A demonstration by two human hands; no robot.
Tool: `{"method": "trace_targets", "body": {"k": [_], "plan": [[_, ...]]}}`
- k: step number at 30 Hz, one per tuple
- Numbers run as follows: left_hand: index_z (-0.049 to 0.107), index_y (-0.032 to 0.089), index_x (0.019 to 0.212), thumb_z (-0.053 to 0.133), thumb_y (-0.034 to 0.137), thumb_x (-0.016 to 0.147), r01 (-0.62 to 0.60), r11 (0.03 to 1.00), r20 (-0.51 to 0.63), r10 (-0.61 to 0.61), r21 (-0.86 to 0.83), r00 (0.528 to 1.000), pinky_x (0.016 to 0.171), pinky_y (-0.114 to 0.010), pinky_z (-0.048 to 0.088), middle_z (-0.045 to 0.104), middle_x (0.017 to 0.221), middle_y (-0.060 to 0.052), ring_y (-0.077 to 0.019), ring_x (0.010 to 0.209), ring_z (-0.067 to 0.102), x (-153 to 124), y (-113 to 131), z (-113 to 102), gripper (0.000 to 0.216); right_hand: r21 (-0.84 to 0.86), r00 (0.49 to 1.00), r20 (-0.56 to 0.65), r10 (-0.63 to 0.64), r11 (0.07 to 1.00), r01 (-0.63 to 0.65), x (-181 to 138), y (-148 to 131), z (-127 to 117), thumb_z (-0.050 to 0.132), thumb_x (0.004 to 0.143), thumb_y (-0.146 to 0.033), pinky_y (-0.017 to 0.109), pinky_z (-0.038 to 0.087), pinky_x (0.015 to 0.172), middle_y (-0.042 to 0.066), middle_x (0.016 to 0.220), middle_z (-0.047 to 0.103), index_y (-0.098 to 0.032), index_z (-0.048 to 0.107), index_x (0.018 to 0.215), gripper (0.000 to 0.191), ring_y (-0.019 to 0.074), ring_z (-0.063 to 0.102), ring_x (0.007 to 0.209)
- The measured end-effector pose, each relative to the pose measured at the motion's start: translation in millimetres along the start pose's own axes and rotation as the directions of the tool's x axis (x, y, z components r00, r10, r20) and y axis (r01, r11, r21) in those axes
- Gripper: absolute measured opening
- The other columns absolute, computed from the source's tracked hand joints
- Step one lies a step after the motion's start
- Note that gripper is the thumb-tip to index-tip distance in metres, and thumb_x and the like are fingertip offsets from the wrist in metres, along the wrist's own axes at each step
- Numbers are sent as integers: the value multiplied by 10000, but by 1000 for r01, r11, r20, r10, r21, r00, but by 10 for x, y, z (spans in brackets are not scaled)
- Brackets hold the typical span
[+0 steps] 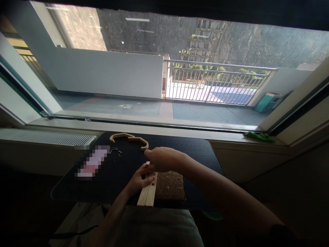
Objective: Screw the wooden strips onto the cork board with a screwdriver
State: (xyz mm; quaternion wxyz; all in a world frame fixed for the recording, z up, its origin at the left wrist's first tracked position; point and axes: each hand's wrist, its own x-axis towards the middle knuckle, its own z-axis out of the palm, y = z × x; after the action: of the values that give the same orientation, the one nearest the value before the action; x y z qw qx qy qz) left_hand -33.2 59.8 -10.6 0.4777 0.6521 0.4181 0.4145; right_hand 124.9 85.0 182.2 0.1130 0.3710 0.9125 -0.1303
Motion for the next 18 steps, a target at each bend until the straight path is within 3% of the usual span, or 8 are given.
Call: {"method": "trace_targets", "body": {"k": [18], "plan": [[777, 187, 858, 759, 334, 753, -30, 1000, -1, 30, 9, 1000, 1005, -403, 484, 640, 1145, -103, -273, 1109, 594, 3, 10, -5, 182, 29, 1000, -14, 8, 1000, -8, -46, 21, 19, 481, 923, -328, 261, 262, 505, 86, 864, 689, -154, 593, 1029, 232, 154, 554, 645]]}}
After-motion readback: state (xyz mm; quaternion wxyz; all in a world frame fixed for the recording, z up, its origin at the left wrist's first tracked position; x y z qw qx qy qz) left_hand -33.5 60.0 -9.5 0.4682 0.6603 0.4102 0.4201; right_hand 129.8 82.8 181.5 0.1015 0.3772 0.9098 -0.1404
